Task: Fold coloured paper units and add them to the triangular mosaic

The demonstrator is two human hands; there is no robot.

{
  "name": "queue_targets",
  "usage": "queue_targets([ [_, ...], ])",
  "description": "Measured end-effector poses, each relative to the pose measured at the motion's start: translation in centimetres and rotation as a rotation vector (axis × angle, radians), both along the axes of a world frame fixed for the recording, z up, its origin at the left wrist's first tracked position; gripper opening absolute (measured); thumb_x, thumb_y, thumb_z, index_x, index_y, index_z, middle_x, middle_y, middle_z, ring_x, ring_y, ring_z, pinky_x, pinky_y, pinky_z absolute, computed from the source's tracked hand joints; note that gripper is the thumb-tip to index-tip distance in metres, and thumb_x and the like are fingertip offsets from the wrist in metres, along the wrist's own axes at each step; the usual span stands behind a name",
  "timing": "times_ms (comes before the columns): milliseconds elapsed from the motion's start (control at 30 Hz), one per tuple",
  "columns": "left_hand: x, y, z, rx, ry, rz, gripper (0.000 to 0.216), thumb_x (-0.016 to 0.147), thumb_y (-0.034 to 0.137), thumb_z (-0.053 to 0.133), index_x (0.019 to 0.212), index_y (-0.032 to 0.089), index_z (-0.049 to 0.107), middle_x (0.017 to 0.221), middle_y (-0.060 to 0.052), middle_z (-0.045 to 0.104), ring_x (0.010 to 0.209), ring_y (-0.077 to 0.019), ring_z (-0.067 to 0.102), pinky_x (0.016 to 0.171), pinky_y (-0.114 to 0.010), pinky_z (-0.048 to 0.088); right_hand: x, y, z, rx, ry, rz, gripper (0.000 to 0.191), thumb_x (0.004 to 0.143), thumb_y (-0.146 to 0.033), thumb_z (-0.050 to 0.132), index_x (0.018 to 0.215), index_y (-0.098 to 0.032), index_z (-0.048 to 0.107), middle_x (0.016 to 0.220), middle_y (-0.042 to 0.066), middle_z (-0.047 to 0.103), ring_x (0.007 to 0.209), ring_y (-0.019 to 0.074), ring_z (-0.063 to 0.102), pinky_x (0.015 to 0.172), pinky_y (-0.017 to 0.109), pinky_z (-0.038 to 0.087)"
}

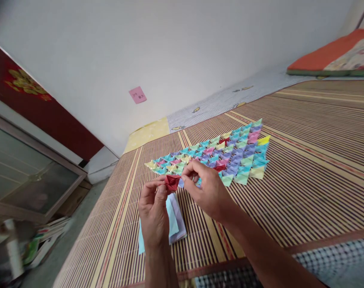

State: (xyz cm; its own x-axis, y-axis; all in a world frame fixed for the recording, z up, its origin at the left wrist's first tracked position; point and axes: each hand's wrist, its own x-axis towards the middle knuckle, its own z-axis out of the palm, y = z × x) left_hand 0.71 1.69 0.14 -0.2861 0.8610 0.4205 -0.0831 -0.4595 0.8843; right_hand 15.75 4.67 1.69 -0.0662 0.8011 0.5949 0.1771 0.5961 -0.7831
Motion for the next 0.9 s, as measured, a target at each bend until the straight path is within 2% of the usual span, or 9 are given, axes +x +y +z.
queue_targets([
  [200, -0.3, 0.0, 0.0, -0.035, 0.038, 0.016, 0.007, 0.094, 0.029, 0.068, 0.093, 0.023, 0.069, 0.102, -0.003, 0.068, 0.095, -0.0173, 0.065, 0.083, -0.029, 0.053, 0.0, 0.1, 0.0, 0.034, -0.006, -0.006, 0.011, 0.091, -0.011, 0.057, 0.084, -0.019, 0.058, 0.074, -0.002, 0.057, 0.066, 0.0131, 0.054, 0.064, 0.026, 0.043],
  [367, 0.0, -0.1, 0.2, -0.057, 0.122, -0.01, 0.009, 0.094, 0.029, 0.066, 0.094, 0.021, 0.07, 0.094, -0.003, 0.069, 0.088, -0.0166, 0.066, 0.082, -0.029, 0.054, -0.1, 0.3, 0.0, 0.192, -0.073, 0.1, 0.013, 0.094, -0.008, 0.055, 0.091, -0.019, 0.062, 0.09, 0.002, 0.061, 0.088, 0.0167, 0.059, 0.081, 0.03, 0.046],
  [433, 0.1, -0.1, 0.3, -0.063, 0.145, -0.02, 0.009, 0.094, 0.028, 0.066, 0.094, 0.021, 0.07, 0.095, -0.003, 0.07, 0.09, -0.017, 0.066, 0.083, -0.029, 0.054, 0.0, 0.3, -0.1, 0.206, -0.103, 0.128, 0.015, 0.094, -0.008, 0.055, 0.087, -0.019, 0.061, 0.09, 0.003, 0.06, 0.088, 0.0174, 0.058, 0.081, 0.031, 0.046],
  [633, 0.1, -0.1, 0.3, -0.075, 0.098, -0.007, 0.011, 0.095, 0.03, 0.064, 0.092, 0.02, 0.068, 0.103, -0.006, 0.07, 0.095, -0.0195, 0.067, 0.079, -0.03, 0.057, 0.2, 0.4, -0.2, 0.213, -0.231, 0.056, 0.015, 0.09, -0.004, 0.058, 0.088, -0.019, 0.062, 0.088, 0.005, 0.061, 0.088, 0.0211, 0.058, 0.08, 0.036, 0.047],
  [900, 0.8, 0.0, 0.0, -0.112, 0.02, -0.059, 0.015, 0.092, 0.035, 0.07, 0.095, 0.021, 0.069, 0.1, -0.005, 0.072, 0.097, -0.0186, 0.068, 0.089, -0.031, 0.053, -0.4, 0.6, -0.7, 0.336, -0.443, -0.057, 0.013, 0.093, -0.007, 0.056, 0.088, -0.018, 0.062, 0.099, 0.011, 0.064, 0.097, 0.0274, 0.059, 0.084, 0.043, 0.048],
])
